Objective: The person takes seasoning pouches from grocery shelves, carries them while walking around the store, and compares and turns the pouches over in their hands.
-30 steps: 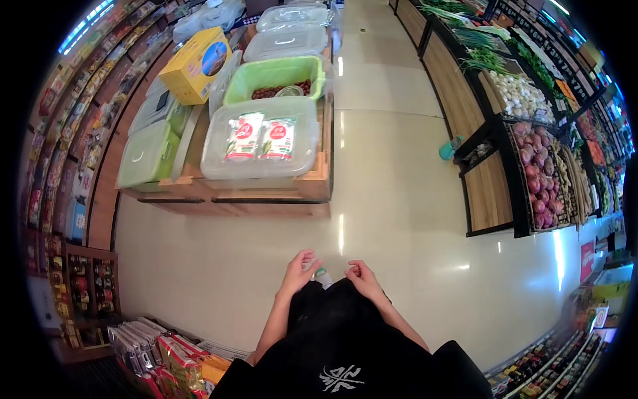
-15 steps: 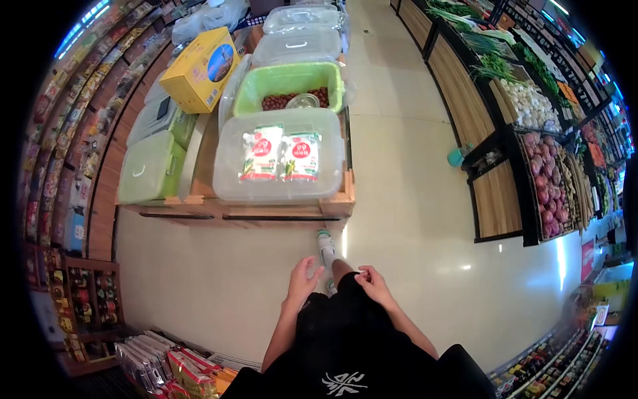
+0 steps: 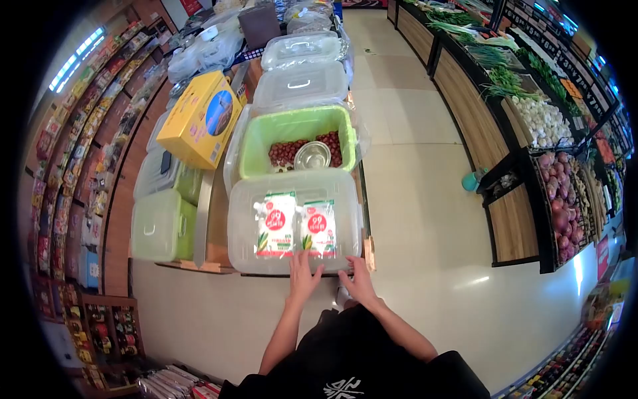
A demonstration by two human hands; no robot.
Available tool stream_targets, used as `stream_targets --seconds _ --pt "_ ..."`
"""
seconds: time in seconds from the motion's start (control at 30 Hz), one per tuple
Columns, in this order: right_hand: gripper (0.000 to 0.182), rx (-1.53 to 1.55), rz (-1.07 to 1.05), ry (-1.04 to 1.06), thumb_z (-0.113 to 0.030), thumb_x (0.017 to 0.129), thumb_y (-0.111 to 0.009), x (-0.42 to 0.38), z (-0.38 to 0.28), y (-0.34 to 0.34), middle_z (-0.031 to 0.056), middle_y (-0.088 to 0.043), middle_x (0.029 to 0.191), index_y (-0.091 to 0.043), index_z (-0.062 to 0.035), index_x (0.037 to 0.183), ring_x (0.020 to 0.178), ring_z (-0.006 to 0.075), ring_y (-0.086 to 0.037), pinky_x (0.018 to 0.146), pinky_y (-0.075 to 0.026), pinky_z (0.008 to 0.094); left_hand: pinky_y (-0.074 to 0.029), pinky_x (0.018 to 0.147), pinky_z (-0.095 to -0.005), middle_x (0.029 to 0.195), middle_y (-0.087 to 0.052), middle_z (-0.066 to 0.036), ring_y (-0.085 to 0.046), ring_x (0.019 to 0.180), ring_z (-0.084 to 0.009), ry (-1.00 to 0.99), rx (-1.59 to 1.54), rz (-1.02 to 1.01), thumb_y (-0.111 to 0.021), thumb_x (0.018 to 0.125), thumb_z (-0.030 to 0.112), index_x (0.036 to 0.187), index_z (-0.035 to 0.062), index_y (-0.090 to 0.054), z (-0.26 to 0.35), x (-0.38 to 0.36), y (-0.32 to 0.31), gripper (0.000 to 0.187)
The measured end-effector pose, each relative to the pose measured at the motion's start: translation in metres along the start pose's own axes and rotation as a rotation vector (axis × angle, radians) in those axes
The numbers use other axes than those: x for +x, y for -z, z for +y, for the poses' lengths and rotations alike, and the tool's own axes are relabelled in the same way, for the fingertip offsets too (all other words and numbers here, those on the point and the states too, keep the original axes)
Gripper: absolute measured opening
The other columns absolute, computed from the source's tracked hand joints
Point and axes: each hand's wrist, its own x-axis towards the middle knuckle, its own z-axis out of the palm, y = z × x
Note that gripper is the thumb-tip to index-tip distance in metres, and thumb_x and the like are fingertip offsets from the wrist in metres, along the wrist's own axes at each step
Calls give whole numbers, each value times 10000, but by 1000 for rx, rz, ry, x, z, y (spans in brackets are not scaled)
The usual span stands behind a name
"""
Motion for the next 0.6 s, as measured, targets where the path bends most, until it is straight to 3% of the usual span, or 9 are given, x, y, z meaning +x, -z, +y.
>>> stream_targets --seconds 0.13,0.23,0.37,0.4,0.5,0.53,0.6 --pt "651 -152 -43 -1 -293 821 -668 40 28 -22 221 -507 1203 -395 48 1303 1001 295 -563 811 -484 360 -316 959 -517 1183 -399 -295 -383 1094 -453 30 88 -3 -709 761 215 1131 -21 -463 -4 15 -10 503" --pt "684 -125 -202 -298 -326 819 -666 61 18 -17 232 -532 1223 -382 47 1318 992 312 -583 830 -483 365 -320 954 -512 1166 -402 -293 -386 1096 -442 37 68 -84 -716 756 229 1120 -19 -465 -5 30 -5 507" --pt "731 -165 -179 -103 -360 814 -673 76 12 -14 212 -572 1170 -362 57 1327 917 292 -611 785 -498 369 -379 899 -493 1117 -453 -294 -441 1051 -448 110 74 -175 -723 758 265 1052 -34 -506 -1 51 2 472" --pt "729 -59 -254 -258 -369 812 -683 80 10 -10 210 -583 1116 -373 73 1303 875 272 -623 737 -508 367 -402 862 -484 1083 -485 -286 -477 1008 -439 112 83 -168 -719 764 270 1014 -31 -530 1 57 4 435" --pt "715 91 -307 -431 -375 814 -689 98 -6 -7 193 -596 1044 -385 71 1284 836 237 -632 697 -511 346 -460 755 -460 967 -572 -254 -569 876 -405 150 55 -188 -707 782 282 903 -19 -593 -2 70 7 343" --pt "682 71 -250 -402 -372 814 -697 101 -3 -14 142 -617 935 -410 49 1268 764 175 -624 625 -507 304 -471 724 -454 918 -594 -236 -590 832 -391 185 7 -222 -702 789 284 867 -12 -608 -7 77 10 320" --pt "577 345 -360 -617 -349 833 -679 109 4 -21 96 -624 884 -473 25 1221 707 145 -606 575 -495 285 -486 687 -436 830 -617 -200 -614 768 -364 198 -28 -268 -692 802 284 811 4 -628 -14 84 16 288"
